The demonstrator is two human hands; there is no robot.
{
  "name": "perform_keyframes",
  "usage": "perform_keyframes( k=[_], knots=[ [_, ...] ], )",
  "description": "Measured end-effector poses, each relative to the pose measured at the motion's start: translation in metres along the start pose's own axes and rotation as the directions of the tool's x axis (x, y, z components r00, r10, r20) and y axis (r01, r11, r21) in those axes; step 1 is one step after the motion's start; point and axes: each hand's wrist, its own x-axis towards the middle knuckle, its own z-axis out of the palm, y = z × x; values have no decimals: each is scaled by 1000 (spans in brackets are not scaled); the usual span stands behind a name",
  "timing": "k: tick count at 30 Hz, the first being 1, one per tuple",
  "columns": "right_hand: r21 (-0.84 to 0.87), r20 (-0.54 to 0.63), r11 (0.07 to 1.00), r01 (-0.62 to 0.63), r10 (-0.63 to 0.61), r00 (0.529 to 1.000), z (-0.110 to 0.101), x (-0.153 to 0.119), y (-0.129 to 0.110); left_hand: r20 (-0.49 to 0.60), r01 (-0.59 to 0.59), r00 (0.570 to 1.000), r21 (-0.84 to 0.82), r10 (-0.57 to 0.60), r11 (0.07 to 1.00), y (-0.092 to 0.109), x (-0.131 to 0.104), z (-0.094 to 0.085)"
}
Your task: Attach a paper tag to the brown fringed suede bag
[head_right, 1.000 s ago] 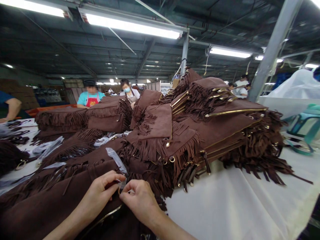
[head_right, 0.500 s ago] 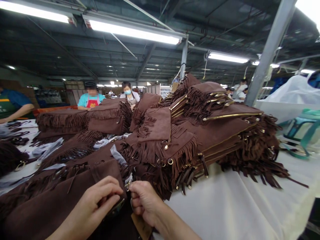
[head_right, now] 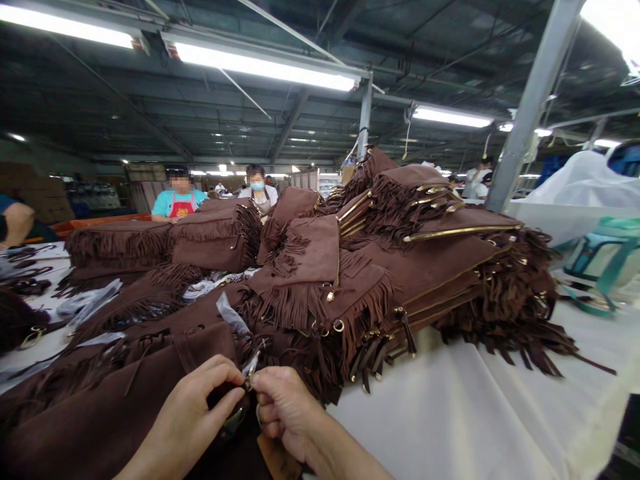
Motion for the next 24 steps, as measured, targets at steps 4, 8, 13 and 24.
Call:
perform_keyframes(
  k=[4, 8, 13, 24],
  knots=[
    [-18, -44, 1000, -4, 3, 999, 4, -2, 0, -49, -127, 989, 230, 142, 965, 0, -2, 8],
    [-14, -93, 1000, -8, 7, 996, 8, -3, 1, -106, -180, 961, 460, 255, 869, 3, -1, 15],
    [-27, -107, 1000, -4, 1, 994, 10, -2, 4, -107, -171, 957, 538, 268, 825, 3, 1, 21],
    [-164, 2, 986, 41, -41, 999, -6, -7, -6, -32, 155, 983, -393, -182, 906, -11, 9, -4]
  ],
)
